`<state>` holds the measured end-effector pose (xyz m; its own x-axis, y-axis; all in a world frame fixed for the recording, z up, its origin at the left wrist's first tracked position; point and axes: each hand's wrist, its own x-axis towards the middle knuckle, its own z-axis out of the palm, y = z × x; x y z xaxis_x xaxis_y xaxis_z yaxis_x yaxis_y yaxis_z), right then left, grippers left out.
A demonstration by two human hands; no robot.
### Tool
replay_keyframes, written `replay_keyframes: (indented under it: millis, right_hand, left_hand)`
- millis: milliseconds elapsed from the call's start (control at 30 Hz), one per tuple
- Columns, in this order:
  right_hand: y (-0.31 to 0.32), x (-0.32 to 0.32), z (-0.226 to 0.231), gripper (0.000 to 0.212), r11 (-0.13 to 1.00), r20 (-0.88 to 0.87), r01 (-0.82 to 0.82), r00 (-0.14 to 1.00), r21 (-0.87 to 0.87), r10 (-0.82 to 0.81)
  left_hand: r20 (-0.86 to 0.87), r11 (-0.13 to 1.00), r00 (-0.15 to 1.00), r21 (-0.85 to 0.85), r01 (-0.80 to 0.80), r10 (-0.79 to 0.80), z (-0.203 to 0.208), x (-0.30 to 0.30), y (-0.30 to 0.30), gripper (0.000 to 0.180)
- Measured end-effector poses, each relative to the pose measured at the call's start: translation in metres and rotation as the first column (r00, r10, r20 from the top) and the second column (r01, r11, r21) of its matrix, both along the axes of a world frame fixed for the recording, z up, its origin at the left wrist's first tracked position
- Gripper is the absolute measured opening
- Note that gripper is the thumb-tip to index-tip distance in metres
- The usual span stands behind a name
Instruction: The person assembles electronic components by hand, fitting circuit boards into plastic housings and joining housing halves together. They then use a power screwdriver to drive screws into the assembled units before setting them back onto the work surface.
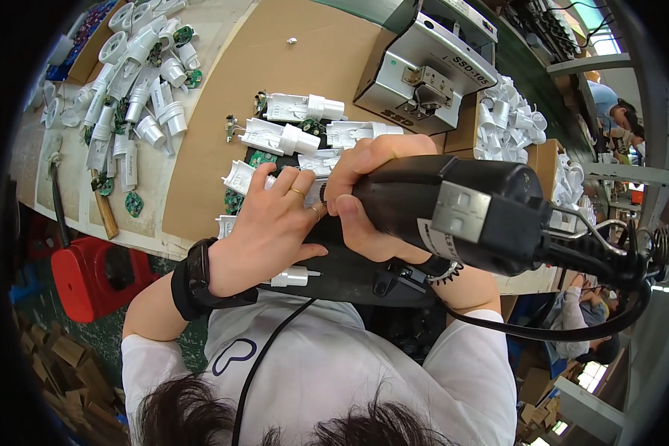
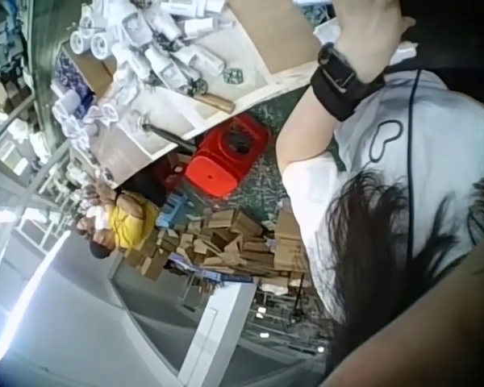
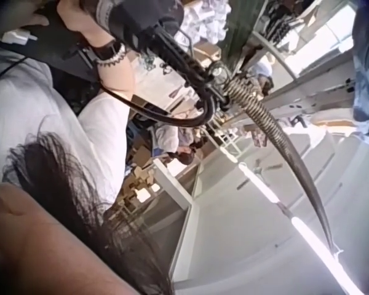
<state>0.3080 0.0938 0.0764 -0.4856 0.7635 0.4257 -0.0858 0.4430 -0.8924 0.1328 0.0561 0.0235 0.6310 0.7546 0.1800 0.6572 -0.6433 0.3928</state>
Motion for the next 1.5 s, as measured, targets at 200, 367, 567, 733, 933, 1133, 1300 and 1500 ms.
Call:
replay_keyframes:
  millis: [200, 367, 567, 733, 933, 1133, 1300, 1500]
  right_hand:
    - [0.003, 0.000, -0.001, 0.039, 1.000, 0.000, 0.000, 1.000, 0.022, 0.000]
    - [0.004, -0.003, 0.003, 0.038, 0.998, -0.035, -0.009, 0.999, -0.056, 0.007]
    - [0.013, 0.000, 0.000, 0.036, 0.990, 0.072, -0.114, 0.992, 0.086, 0.108]
    - [0.013, 0.001, -0.003, 0.034, 0.991, 0.106, -0.066, 0.993, 0.117, 0.054]
    - [0.005, 0.000, 0.004, 0.033, 0.993, -0.096, 0.113, 0.989, -0.026, -0.115]
    - [0.040, 0.058, 0.055, 0.051, 0.960, -0.538, 0.278, 0.816, 0.042, -0.212]
    - [0.089, 0.078, 0.059, 0.028, 0.841, -0.434, 0.525, 0.792, 0.127, -0.429]
    - [0.102, 0.065, 0.040, 0.023, 0.831, -0.384, 0.549, 0.790, 0.091, -0.479]
  left_hand:
    - [0.002, 0.998, 1.000, 0.060, -0.018, 0.018, -0.001, 0.003, -0.002, 0.054]
    - [-0.005, 0.998, 1.000, 0.048, -0.028, 0.028, 0.000, 0.002, -0.004, 0.053]
    - [-0.030, 0.999, 0.999, 0.033, -0.021, 0.022, -0.003, 0.001, -0.002, 0.053]
    - [-0.040, 0.998, 0.999, 0.051, -0.023, 0.025, -0.001, 0.000, -0.003, 0.054]
    - [-0.030, 0.998, 0.999, 0.055, -0.014, 0.015, 0.000, 0.000, -0.005, 0.062]
    - [-0.021, 0.996, 1.000, 0.092, 0.010, -0.008, 0.003, 0.003, -0.007, 0.068]
    - [-0.013, 0.996, 0.998, 0.061, 0.069, -0.068, 0.006, 0.011, -0.005, 0.071]
    - [-0.013, 0.991, 0.992, -0.043, 0.128, -0.129, 0.010, 0.011, -0.002, 0.067]
